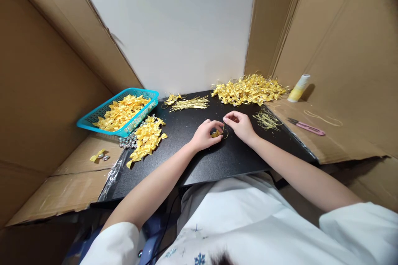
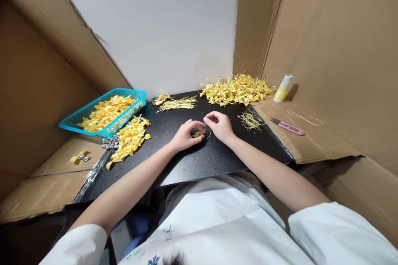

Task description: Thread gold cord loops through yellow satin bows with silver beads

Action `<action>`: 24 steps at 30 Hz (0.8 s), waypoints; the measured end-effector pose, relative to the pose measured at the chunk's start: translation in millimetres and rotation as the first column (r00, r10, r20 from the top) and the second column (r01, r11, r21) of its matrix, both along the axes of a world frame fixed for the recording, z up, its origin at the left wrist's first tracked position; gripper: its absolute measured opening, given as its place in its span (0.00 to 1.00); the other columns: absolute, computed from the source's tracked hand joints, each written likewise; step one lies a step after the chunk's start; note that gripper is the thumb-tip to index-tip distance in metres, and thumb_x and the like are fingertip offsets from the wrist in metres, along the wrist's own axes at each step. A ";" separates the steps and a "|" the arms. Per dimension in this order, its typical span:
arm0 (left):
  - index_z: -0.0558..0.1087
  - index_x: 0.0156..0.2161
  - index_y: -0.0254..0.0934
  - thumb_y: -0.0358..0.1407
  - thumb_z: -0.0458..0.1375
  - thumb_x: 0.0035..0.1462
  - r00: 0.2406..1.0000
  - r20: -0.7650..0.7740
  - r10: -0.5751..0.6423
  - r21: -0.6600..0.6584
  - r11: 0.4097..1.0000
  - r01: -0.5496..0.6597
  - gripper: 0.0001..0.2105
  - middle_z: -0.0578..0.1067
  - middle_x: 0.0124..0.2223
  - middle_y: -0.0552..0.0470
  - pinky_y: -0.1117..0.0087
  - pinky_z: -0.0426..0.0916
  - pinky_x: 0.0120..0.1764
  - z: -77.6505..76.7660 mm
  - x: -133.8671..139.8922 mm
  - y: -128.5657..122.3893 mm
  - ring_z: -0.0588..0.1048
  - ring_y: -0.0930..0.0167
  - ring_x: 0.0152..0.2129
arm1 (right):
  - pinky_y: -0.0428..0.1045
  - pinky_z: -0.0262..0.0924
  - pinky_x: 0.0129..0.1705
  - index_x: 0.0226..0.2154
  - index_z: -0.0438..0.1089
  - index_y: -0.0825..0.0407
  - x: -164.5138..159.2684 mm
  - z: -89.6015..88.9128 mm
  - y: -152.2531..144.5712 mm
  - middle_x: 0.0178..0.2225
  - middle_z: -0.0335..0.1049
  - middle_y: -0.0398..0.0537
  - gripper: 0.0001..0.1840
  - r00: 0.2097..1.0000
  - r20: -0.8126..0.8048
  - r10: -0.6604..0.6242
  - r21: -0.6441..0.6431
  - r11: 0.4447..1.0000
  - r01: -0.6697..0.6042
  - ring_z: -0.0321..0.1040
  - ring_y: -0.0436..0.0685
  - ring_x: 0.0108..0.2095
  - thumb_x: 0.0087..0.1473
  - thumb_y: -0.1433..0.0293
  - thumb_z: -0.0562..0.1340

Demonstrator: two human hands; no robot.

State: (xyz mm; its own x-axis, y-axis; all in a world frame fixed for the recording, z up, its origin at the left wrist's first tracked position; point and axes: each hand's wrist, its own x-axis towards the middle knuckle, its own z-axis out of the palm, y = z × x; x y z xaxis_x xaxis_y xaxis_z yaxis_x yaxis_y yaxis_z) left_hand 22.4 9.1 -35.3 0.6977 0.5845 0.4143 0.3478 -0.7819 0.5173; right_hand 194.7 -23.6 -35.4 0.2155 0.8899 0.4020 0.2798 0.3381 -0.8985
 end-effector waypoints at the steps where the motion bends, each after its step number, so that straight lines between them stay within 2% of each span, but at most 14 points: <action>1: 0.71 0.41 0.38 0.32 0.60 0.51 1.000 0.000 0.004 -0.005 1.000 -0.004 0.10 0.80 0.34 0.55 0.68 0.64 0.38 -0.3 0.1 0.2 0.69 0.69 0.32 | 0.48 0.60 0.30 0.24 0.71 0.53 0.1 -0.3 0.4 0.25 0.71 0.44 0.09 1.000 -0.004 0.000 0.004 1.000 0.000 0.64 0.51 0.26 0.45 0.63 0.63; 4: 0.73 0.37 0.39 0.32 0.60 0.53 0.998 0.020 0.054 -0.031 0.998 -0.053 0.05 0.80 0.31 0.55 0.69 0.64 0.36 -0.8 0.5 1.0 0.69 0.69 0.31 | 0.49 0.61 0.32 0.25 0.71 0.52 1.1 -2.5 2.2 0.25 0.72 0.45 0.09 0.999 -0.036 0.003 0.021 1.000 -0.002 0.66 0.53 0.27 0.45 0.63 0.64; 10: 0.73 0.37 0.39 0.31 0.61 0.53 0.992 0.027 0.125 -0.033 0.992 -0.124 0.05 0.80 0.31 0.55 0.69 0.64 0.36 -1.7 0.5 3.4 0.69 0.70 0.29 | 0.51 0.66 0.39 0.28 0.68 0.52 2.5 -7.1 5.3 0.28 0.75 0.46 0.11 0.977 -0.202 0.075 0.047 0.997 -0.066 0.71 0.53 0.30 0.48 0.61 0.65; 24: 0.73 0.37 0.40 0.27 0.60 0.52 0.987 -0.005 0.163 0.086 0.983 -0.162 0.07 0.79 0.32 0.55 0.68 0.66 0.37 -5.2 1.0 5.2 0.69 0.68 0.32 | 0.46 0.67 0.28 0.28 0.64 0.52 -0.5 0.1 2.1 0.25 0.72 0.41 0.20 0.911 -0.391 0.130 -0.018 0.989 -0.148 0.73 0.50 0.23 0.42 0.54 0.68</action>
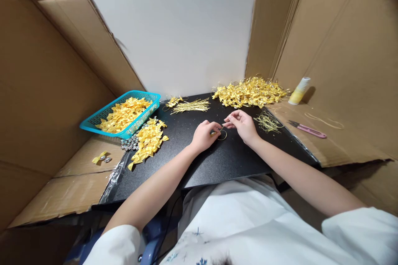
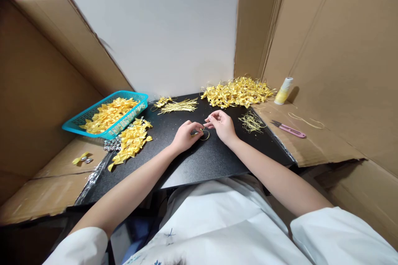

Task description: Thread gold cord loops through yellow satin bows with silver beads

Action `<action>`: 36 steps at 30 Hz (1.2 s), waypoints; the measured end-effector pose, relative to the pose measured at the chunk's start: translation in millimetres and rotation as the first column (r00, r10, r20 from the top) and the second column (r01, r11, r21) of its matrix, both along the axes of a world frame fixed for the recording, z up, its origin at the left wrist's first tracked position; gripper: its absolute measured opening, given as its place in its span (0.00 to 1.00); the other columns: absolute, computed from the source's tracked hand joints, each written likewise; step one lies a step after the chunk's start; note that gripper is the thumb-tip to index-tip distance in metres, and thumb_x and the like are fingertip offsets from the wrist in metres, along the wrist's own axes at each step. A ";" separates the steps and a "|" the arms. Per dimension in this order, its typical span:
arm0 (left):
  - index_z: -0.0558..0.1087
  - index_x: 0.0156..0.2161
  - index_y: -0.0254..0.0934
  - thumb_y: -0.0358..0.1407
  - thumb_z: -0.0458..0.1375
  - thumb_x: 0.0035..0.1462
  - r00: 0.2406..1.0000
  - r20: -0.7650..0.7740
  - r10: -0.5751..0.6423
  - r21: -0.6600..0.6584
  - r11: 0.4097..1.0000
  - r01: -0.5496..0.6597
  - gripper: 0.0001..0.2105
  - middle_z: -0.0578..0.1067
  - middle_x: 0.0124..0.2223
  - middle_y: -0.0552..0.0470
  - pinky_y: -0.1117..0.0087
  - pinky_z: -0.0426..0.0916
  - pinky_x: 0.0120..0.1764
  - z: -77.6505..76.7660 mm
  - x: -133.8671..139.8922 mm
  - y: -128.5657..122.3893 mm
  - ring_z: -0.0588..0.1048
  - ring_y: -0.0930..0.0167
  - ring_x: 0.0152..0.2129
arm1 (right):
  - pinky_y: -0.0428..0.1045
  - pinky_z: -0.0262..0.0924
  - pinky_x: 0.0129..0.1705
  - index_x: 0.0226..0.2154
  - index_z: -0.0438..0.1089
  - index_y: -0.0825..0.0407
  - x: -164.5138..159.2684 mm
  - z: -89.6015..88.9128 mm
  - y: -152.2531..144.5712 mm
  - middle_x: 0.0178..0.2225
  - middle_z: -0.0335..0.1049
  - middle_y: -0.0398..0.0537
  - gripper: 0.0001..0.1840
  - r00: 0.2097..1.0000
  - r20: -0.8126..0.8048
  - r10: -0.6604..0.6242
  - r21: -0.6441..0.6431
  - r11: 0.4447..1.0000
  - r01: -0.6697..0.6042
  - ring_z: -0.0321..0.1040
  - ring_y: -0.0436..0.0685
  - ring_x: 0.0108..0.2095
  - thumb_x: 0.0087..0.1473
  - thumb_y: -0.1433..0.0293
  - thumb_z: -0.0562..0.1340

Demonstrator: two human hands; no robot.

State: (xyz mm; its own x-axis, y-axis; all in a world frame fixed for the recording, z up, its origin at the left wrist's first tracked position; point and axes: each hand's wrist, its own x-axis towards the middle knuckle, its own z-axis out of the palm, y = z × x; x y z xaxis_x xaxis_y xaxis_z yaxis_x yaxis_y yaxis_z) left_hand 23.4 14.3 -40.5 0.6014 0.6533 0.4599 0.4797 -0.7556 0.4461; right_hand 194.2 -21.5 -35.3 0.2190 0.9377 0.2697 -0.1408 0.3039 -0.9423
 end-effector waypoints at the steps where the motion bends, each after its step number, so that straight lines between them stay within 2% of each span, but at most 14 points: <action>1: 0.73 0.36 0.40 0.27 0.61 0.52 1.000 -0.001 0.002 0.001 1.000 -0.002 0.07 0.79 0.33 0.55 0.68 0.66 0.37 -0.1 0.0 0.1 0.69 0.68 0.32 | 0.46 0.68 0.28 0.28 0.64 0.51 0.1 0.5 -0.1 0.25 0.72 0.41 0.21 1.000 -0.014 0.000 -0.011 1.000 0.000 0.73 0.51 0.23 0.42 0.54 0.68; 7: 0.72 0.35 0.40 0.27 0.59 0.52 1.000 -0.007 0.005 0.019 1.000 -0.004 0.06 0.79 0.35 0.54 0.68 0.66 0.38 0.5 -0.2 -1.3 0.69 0.69 0.32 | 0.45 0.69 0.29 0.28 0.64 0.51 -0.7 2.8 -1.4 0.24 0.71 0.39 0.22 0.996 -0.084 0.038 -0.059 0.997 -0.043 0.74 0.50 0.25 0.40 0.55 0.70; 12: 0.70 0.40 0.39 0.26 0.58 0.44 0.995 -0.088 -0.040 0.072 0.996 0.046 0.15 0.78 0.35 0.55 0.66 0.65 0.39 5.6 -1.5 -7.0 0.69 0.67 0.33 | 0.44 0.68 0.28 0.28 0.64 0.52 -1.2 3.2 -1.8 0.23 0.71 0.38 0.20 0.993 -0.106 0.056 -0.075 0.995 -0.064 0.74 0.49 0.24 0.39 0.57 0.70; 15: 0.69 0.40 0.39 0.26 0.57 0.42 0.993 -0.113 -0.037 0.097 0.994 0.048 0.16 0.78 0.36 0.54 0.65 0.65 0.39 7.9 -1.7 -9.7 0.69 0.66 0.33 | 0.44 0.68 0.28 0.27 0.64 0.52 -1.1 2.9 -1.5 0.23 0.71 0.38 0.20 0.993 -0.109 0.049 -0.080 0.995 -0.058 0.73 0.49 0.23 0.39 0.57 0.70; 20: 0.70 0.39 0.39 0.29 0.58 0.47 0.994 -0.111 -0.021 0.080 0.996 0.030 0.11 0.78 0.35 0.54 0.66 0.65 0.39 6.5 0.1 -9.0 0.69 0.66 0.33 | 0.44 0.68 0.28 0.27 0.64 0.52 -1.8 2.4 -2.0 0.23 0.71 0.38 0.20 0.992 -0.112 0.065 -0.078 0.994 -0.074 0.73 0.49 0.23 0.38 0.57 0.71; 25: 0.73 0.37 0.39 0.28 0.58 0.52 0.997 -0.077 0.006 0.056 0.998 -0.001 0.07 0.79 0.33 0.54 0.67 0.65 0.37 3.8 0.6 -5.3 0.70 0.68 0.32 | 0.45 0.69 0.28 0.28 0.64 0.52 -1.3 2.3 -1.8 0.23 0.71 0.38 0.20 0.992 -0.100 0.072 -0.077 0.994 -0.080 0.73 0.49 0.24 0.39 0.57 0.70; 30: 0.74 0.37 0.40 0.29 0.60 0.53 0.995 -0.075 0.063 0.063 0.996 -0.058 0.06 0.80 0.32 0.55 0.67 0.65 0.36 2.8 -0.4 -4.1 0.69 0.67 0.31 | 0.45 0.69 0.28 0.28 0.64 0.51 1.8 2.3 -0.3 0.23 0.70 0.38 0.20 0.997 -0.083 0.005 -0.072 0.997 -0.011 0.73 0.50 0.23 0.41 0.56 0.69; 36: 0.74 0.37 0.40 0.28 0.59 0.53 0.991 -0.112 0.070 0.069 0.996 -0.063 0.06 0.80 0.32 0.55 0.66 0.64 0.37 3.1 -1.0 -3.9 0.69 0.67 0.31 | 0.45 0.68 0.27 0.28 0.63 0.51 3.9 1.9 0.9 0.22 0.69 0.38 0.18 0.993 -0.096 -0.075 -0.073 0.995 0.068 0.73 0.50 0.23 0.42 0.58 0.69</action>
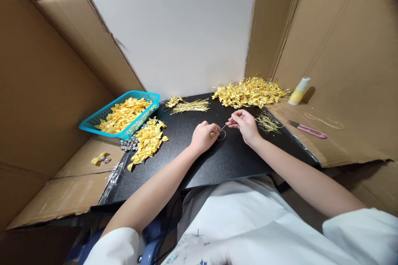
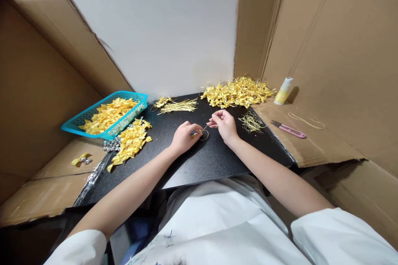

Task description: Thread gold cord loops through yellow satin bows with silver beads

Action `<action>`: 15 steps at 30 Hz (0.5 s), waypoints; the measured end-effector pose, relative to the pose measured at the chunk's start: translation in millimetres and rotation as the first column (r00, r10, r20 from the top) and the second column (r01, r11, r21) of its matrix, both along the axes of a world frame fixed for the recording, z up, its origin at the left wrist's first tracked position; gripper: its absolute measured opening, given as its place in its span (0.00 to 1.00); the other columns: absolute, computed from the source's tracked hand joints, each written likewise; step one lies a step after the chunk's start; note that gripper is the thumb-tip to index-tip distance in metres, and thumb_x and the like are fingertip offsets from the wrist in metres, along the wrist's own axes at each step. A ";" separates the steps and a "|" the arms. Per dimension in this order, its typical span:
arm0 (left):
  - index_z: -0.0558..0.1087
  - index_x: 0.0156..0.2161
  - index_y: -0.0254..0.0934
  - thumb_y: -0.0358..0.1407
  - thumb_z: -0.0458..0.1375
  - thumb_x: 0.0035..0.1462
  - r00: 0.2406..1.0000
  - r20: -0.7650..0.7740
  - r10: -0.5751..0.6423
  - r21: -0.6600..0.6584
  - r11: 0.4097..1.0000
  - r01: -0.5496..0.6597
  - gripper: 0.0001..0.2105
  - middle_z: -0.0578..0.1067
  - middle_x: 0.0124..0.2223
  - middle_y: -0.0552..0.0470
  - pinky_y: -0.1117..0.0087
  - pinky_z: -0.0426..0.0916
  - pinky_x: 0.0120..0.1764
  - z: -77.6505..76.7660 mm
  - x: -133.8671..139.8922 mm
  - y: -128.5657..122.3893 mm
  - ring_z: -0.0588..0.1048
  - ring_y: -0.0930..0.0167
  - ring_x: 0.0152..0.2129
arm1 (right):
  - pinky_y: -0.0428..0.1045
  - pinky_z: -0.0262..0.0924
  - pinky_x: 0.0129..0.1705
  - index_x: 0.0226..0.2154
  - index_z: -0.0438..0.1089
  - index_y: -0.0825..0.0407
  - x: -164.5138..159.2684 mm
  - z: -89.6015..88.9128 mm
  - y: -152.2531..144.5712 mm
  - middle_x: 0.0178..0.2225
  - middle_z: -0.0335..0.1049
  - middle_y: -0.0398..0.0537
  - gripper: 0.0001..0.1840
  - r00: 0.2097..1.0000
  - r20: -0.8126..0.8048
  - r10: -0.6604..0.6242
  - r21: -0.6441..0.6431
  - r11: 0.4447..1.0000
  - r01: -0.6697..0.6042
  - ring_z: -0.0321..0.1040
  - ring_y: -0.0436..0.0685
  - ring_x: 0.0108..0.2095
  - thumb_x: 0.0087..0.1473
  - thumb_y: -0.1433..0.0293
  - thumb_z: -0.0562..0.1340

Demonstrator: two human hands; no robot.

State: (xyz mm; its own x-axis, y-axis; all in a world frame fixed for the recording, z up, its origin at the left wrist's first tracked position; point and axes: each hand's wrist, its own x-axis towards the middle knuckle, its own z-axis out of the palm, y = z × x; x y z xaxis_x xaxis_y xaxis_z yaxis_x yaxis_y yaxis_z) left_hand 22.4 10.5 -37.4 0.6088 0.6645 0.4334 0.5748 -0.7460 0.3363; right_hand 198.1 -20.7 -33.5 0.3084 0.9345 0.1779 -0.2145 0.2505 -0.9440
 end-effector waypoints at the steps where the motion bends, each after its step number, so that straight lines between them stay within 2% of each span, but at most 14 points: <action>1: 0.74 0.37 0.40 0.28 0.59 0.53 1.000 -0.006 0.002 0.000 1.000 -0.002 0.06 0.80 0.32 0.55 0.66 0.64 0.37 0.0 -0.1 0.1 0.69 0.67 0.31 | 0.45 0.68 0.27 0.28 0.63 0.51 0.1 -0.1 0.1 0.22 0.69 0.38 0.18 1.000 -0.005 -0.007 0.000 1.000 0.007 0.73 0.50 0.22 0.42 0.58 0.69; 8: 0.74 0.36 0.40 0.28 0.59 0.52 1.000 -0.001 0.002 -0.022 1.000 -0.002 0.07 0.80 0.31 0.55 0.66 0.64 0.37 2.2 1.1 -2.9 0.69 0.67 0.31 | 0.46 0.68 0.28 0.28 0.63 0.51 0.4 -0.7 0.8 0.22 0.69 0.38 0.16 1.000 0.003 -0.029 -0.002 1.000 0.029 0.73 0.50 0.23 0.44 0.59 0.68; 12: 0.72 0.41 0.39 0.28 0.58 0.49 0.984 0.179 -0.017 -0.083 0.996 0.032 0.12 0.80 0.37 0.54 0.67 0.65 0.39 7.3 -3.7 -1.6 0.69 0.69 0.32 | 0.45 0.68 0.27 0.27 0.63 0.51 -0.4 0.1 -0.3 0.22 0.69 0.38 0.16 1.000 -0.013 -0.011 -0.018 1.000 0.010 0.72 0.49 0.22 0.42 0.60 0.68; 15: 0.72 0.42 0.37 0.29 0.55 0.50 0.938 0.322 0.126 -0.237 0.970 -0.049 0.13 0.79 0.38 0.53 0.68 0.66 0.37 8.6 -12.5 7.9 0.69 0.71 0.30 | 0.45 0.68 0.27 0.27 0.63 0.51 -0.9 0.9 -1.6 0.22 0.70 0.38 0.16 1.000 -0.013 0.028 -0.038 0.999 -0.028 0.73 0.50 0.23 0.42 0.60 0.69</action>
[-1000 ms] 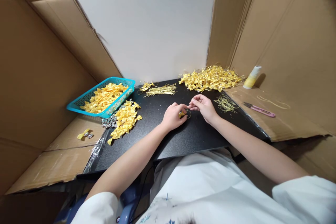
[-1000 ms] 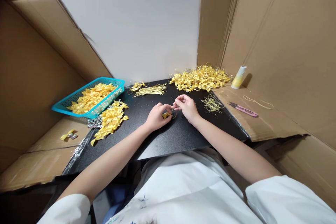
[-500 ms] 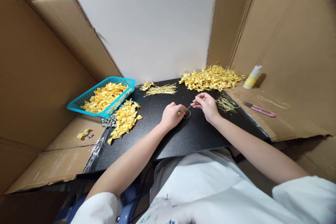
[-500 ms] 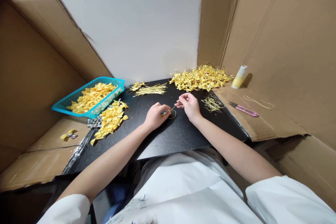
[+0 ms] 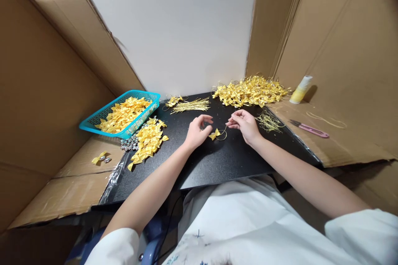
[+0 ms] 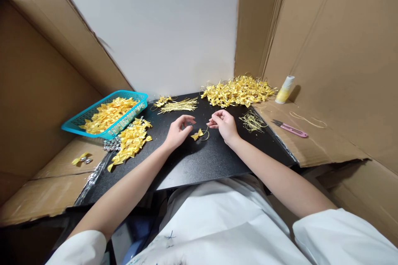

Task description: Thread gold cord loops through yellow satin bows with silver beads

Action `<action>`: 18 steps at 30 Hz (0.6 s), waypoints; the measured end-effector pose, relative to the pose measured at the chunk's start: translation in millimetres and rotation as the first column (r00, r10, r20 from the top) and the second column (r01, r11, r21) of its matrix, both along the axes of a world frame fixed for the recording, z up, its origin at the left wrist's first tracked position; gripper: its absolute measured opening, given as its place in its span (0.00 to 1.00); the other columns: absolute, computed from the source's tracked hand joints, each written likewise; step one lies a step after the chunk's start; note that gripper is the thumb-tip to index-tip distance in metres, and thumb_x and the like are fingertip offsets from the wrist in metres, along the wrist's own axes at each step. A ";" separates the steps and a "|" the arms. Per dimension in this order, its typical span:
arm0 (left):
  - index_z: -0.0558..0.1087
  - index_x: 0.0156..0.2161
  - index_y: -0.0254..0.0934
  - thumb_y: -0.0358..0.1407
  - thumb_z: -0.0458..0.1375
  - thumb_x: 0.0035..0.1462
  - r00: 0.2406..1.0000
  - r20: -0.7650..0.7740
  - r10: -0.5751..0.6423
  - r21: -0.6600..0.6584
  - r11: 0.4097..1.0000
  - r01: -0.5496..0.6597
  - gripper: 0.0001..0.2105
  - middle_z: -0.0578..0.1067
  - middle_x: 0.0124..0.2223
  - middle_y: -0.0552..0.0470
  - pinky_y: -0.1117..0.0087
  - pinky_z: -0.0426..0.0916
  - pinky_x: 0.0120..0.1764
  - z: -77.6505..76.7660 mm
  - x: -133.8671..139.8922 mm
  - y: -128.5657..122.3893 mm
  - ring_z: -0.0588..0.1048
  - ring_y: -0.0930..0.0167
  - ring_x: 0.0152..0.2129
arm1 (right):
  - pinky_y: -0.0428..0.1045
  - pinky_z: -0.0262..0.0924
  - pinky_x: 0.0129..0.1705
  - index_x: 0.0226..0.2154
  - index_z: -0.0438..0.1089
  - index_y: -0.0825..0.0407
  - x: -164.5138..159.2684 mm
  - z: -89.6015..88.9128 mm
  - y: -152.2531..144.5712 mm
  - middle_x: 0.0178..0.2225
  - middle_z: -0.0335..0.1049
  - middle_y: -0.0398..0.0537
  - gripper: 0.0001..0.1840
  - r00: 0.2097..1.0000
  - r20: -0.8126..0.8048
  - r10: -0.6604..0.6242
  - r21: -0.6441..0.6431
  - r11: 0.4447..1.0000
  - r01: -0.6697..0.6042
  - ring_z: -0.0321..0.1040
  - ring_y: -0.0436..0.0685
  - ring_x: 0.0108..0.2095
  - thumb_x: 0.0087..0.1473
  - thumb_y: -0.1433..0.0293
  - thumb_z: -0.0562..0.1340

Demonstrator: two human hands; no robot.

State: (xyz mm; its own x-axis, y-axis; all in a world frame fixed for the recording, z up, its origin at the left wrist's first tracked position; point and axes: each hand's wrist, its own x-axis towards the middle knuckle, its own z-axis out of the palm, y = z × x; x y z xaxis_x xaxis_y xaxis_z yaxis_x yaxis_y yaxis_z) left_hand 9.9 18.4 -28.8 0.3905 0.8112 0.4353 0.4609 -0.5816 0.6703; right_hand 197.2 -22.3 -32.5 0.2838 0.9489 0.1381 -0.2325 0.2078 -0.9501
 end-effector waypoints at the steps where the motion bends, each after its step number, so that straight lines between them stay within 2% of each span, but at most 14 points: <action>1: 0.72 0.41 0.37 0.30 0.54 0.50 0.999 0.016 0.034 -0.062 0.998 -0.033 0.12 0.79 0.37 0.53 0.69 0.66 0.35 -0.4 -3.3 4.0 0.70 0.71 0.28 | 0.45 0.68 0.27 0.27 0.63 0.51 0.1 0.3 -0.5 0.22 0.70 0.39 0.16 1.000 0.004 0.010 -0.005 1.000 -0.010 0.73 0.50 0.23 0.43 0.60 0.68; 4: 0.73 0.36 0.36 0.35 0.55 0.51 0.999 -0.005 0.053 -0.147 0.988 -0.054 0.08 0.77 0.30 0.53 0.70 0.65 0.31 -2.1 -12.1 13.4 0.70 0.72 0.25 | 0.45 0.69 0.28 0.27 0.63 0.51 1.0 1.8 -2.6 0.22 0.70 0.39 0.15 1.000 0.013 0.027 -0.018 0.999 -0.027 0.74 0.51 0.24 0.44 0.61 0.68; 6: 0.73 0.37 0.36 0.38 0.57 0.50 0.999 -0.046 -0.009 -0.172 0.985 0.001 0.10 0.77 0.29 0.54 0.70 0.65 0.30 -1.8 -16.0 15.0 0.69 0.72 0.24 | 0.45 0.68 0.27 0.27 0.63 0.51 1.6 3.6 -4.7 0.22 0.69 0.39 0.15 0.999 0.021 0.048 -0.029 0.998 -0.048 0.73 0.51 0.24 0.44 0.61 0.68; 11: 0.70 0.45 0.37 0.39 0.62 0.47 0.948 -0.238 -0.212 -0.157 0.971 0.178 0.18 0.78 0.35 0.53 0.69 0.65 0.35 3.5 -19.7 7.1 0.69 0.71 0.29 | 0.44 0.67 0.26 0.26 0.65 0.52 1.3 11.4 -11.7 0.23 0.71 0.40 0.14 0.990 0.047 0.134 -0.028 0.991 -0.132 0.73 0.50 0.24 0.43 0.62 0.68; 14: 0.69 0.47 0.38 0.39 0.62 0.46 0.922 -0.294 -0.253 -0.134 0.966 0.222 0.21 0.77 0.37 0.52 0.68 0.66 0.36 4.7 -19.0 2.7 0.70 0.70 0.30 | 0.45 0.68 0.26 0.26 0.65 0.52 0.7 17.0 -14.6 0.23 0.71 0.41 0.14 0.977 0.076 0.198 -0.036 0.980 -0.196 0.74 0.51 0.24 0.42 0.62 0.69; 18: 0.69 0.47 0.38 0.40 0.62 0.47 0.917 -0.290 -0.274 -0.145 0.960 0.241 0.21 0.76 0.36 0.52 0.69 0.66 0.35 2.3 -17.7 1.5 0.69 0.71 0.30 | 0.45 0.68 0.26 0.25 0.66 0.52 -0.3 21.4 -16.9 0.23 0.72 0.42 0.14 0.953 0.107 0.283 -0.070 0.958 -0.277 0.74 0.52 0.25 0.41 0.63 0.70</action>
State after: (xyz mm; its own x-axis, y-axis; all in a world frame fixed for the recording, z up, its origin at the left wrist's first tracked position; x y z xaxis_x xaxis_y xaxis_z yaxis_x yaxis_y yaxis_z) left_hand -7.9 19.8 -26.5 0.6919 0.6989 0.1814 0.4955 -0.6423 0.5848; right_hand 197.0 -39.1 -11.1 -0.0095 0.9948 0.1012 -0.1630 0.0983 -0.9817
